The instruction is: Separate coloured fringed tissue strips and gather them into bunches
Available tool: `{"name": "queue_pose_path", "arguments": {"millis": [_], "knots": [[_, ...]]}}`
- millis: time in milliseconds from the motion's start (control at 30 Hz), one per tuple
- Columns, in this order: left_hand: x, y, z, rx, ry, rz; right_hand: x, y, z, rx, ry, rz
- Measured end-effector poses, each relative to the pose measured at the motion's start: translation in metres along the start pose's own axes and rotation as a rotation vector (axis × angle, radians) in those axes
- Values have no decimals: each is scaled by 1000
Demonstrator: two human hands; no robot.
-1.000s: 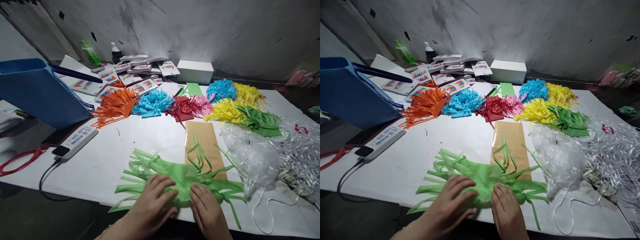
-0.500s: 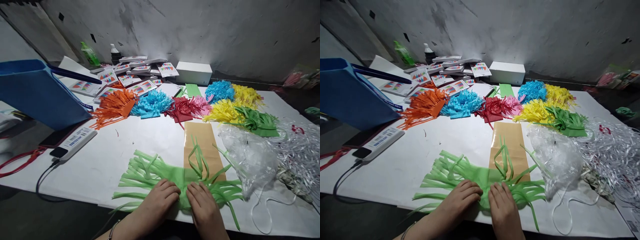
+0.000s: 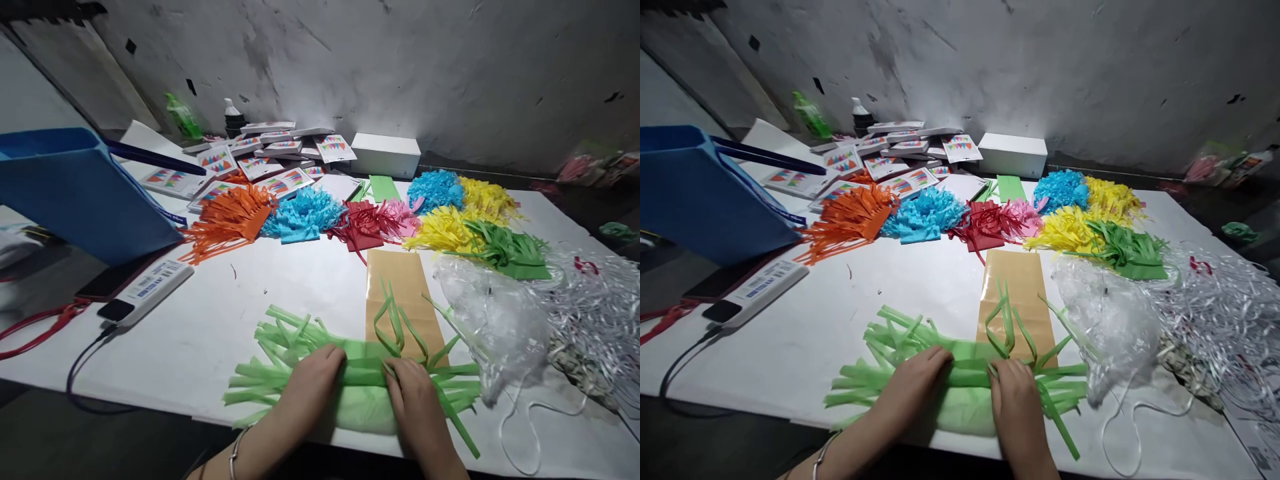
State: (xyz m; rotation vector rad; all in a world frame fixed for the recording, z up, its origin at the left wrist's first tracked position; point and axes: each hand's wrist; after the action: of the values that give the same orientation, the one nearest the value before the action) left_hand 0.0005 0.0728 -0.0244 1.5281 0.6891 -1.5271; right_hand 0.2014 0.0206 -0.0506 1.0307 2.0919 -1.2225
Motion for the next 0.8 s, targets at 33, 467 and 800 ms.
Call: {"name": "queue_pose_path", "arguments": {"millis": [33,467,800], "knots": [[-2,0,-4,-31,-23,-16,1,1,-3,15,14,29],[-9,1,-16,-30,115,-28,10,-10,-8,-276,-13,-61],[12,-16,6,392,483,19,9,-14,2,-308,60,-45]]}}
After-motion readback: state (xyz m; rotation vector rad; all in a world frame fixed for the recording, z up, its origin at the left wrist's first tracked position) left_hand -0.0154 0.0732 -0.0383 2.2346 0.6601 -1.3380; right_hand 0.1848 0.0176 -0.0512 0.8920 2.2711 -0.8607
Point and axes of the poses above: each hand's wrist, its own z-axis away from the middle knuckle, its own x-axis out of the palm, y = z × x, and after that the axes turned 10 degrees about -z, right-handed
